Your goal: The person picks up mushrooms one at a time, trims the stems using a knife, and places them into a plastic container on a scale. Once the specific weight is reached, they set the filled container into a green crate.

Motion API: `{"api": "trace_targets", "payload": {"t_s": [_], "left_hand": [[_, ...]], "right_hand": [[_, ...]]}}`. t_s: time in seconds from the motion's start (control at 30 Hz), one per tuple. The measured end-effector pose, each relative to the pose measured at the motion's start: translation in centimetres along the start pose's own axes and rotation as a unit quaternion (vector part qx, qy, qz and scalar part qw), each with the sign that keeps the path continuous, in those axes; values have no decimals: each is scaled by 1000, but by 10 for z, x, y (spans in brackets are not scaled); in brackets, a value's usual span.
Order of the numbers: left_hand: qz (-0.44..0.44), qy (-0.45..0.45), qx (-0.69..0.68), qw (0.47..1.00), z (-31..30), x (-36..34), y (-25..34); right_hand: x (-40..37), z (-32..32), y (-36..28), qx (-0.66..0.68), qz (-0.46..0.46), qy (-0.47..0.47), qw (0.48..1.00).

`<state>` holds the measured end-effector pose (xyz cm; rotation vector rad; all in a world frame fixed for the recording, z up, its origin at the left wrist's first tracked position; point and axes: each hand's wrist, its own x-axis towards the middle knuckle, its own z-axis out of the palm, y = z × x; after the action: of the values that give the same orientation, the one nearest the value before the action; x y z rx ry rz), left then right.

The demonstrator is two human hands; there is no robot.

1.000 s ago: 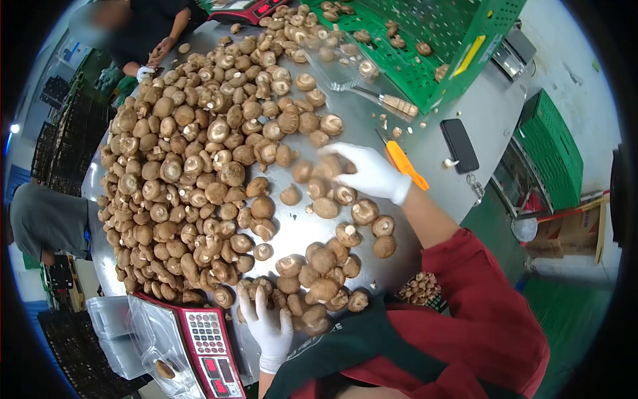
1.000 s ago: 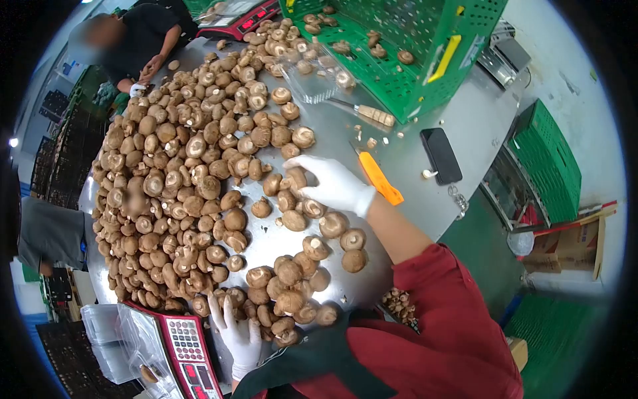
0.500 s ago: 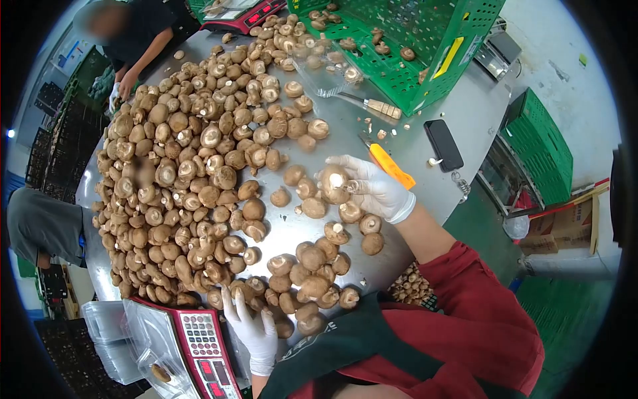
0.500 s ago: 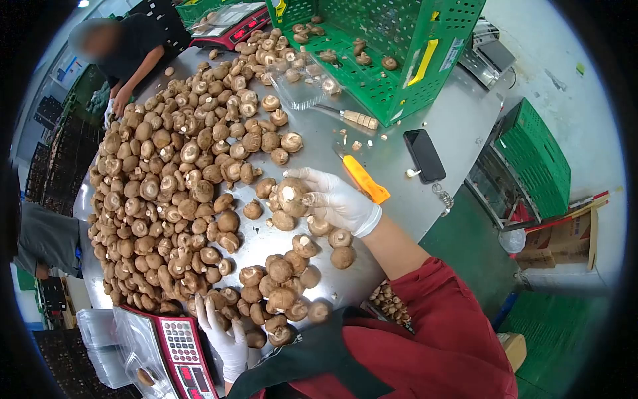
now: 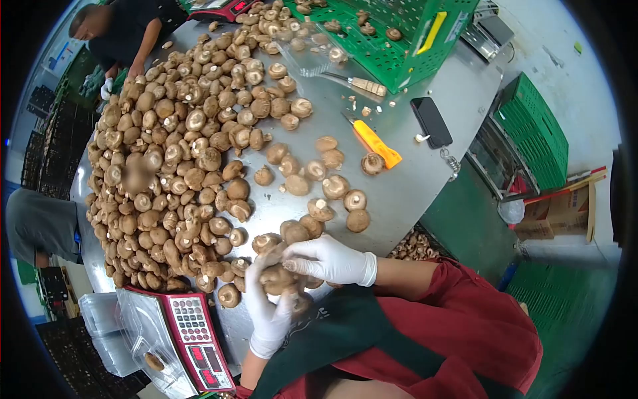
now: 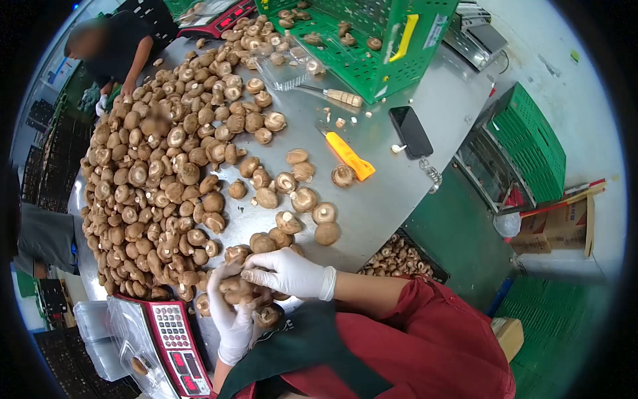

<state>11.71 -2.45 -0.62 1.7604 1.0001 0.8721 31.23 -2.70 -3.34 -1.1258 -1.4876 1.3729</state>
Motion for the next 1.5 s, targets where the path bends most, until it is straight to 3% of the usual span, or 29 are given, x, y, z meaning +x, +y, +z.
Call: {"api": "trace_targets", "payload": {"t_s": [0.07,0.1,0.17,0.2,0.27,0.37,0.4,0.43,0.5,0.63,0.73,0.83,0.87,0.9,0.97,1.0,1.03,1.07,1.1,1.17,1.23,1.27,1.3,1.4,1.43,1.5], "left_hand": [[-58,69,2,996,-6,-13,2],[-89,103,-11,991,-8,-14,6],[-92,66,35,993,-18,-5,26],[-42,-28,65,997,-24,7,39],[76,-202,110,970,-23,38,75],[234,-375,108,890,35,73,143],[301,-384,118,865,59,69,156],[401,-289,203,845,82,58,170],[469,-239,253,812,103,40,187],[471,-253,244,809,109,31,201],[466,-259,238,812,102,31,202],[434,-279,212,830,86,35,204],[413,-288,202,840,77,36,202],[385,-295,190,853,65,39,197],[239,-343,215,883,32,49,168],[150,-393,298,857,20,54,142],[210,-205,191,937,-2,51,103],[100,-149,173,968,-13,46,75],[-12,-90,150,985,-21,43,52],[-7,-19,149,989,-30,44,16],[-29,29,58,997,-26,52,3],[-61,18,23,998,-25,56,2],[-33,1,18,999,-23,62,5],[68,-50,34,996,-13,75,17],[47,-51,13,997,-13,74,11],[6,-53,-26,998,-12,71,-6]], "right_hand": [[-5,-16,-2,-179,-59,29,982],[-3,-26,-3,-215,-105,105,965],[-1,-59,-2,-289,-93,204,931],[3,-74,-1,-278,-34,240,929],[14,-99,5,-390,-86,271,876],[41,-97,4,-464,-116,180,859],[51,-88,5,-501,-122,134,846],[60,-81,13,-517,-117,116,840],[75,-75,34,-547,-110,82,826],[86,-85,42,-435,-71,92,893],[78,-83,28,-524,-94,56,845],[87,-78,22,-541,-94,51,834],[99,-81,26,-555,-24,10,831],[100,-83,25,-510,-16,16,860],[101,-92,21,-415,-1,34,909],[97,-97,3,-278,101,7,955],[92,-98,5,-95,98,0,991],[84,-98,12,93,92,-8,991],[77,-96,17,276,83,-17,957],[66,-88,19,433,56,-84,896],[57,-75,29,561,59,-116,818],[56,-63,40,614,73,-116,777],[54,-52,45,665,87,-116,733],[50,-31,22,631,149,-59,759],[51,-26,16,622,165,-52,764],[41,-28,3,408,174,1,896]]}}
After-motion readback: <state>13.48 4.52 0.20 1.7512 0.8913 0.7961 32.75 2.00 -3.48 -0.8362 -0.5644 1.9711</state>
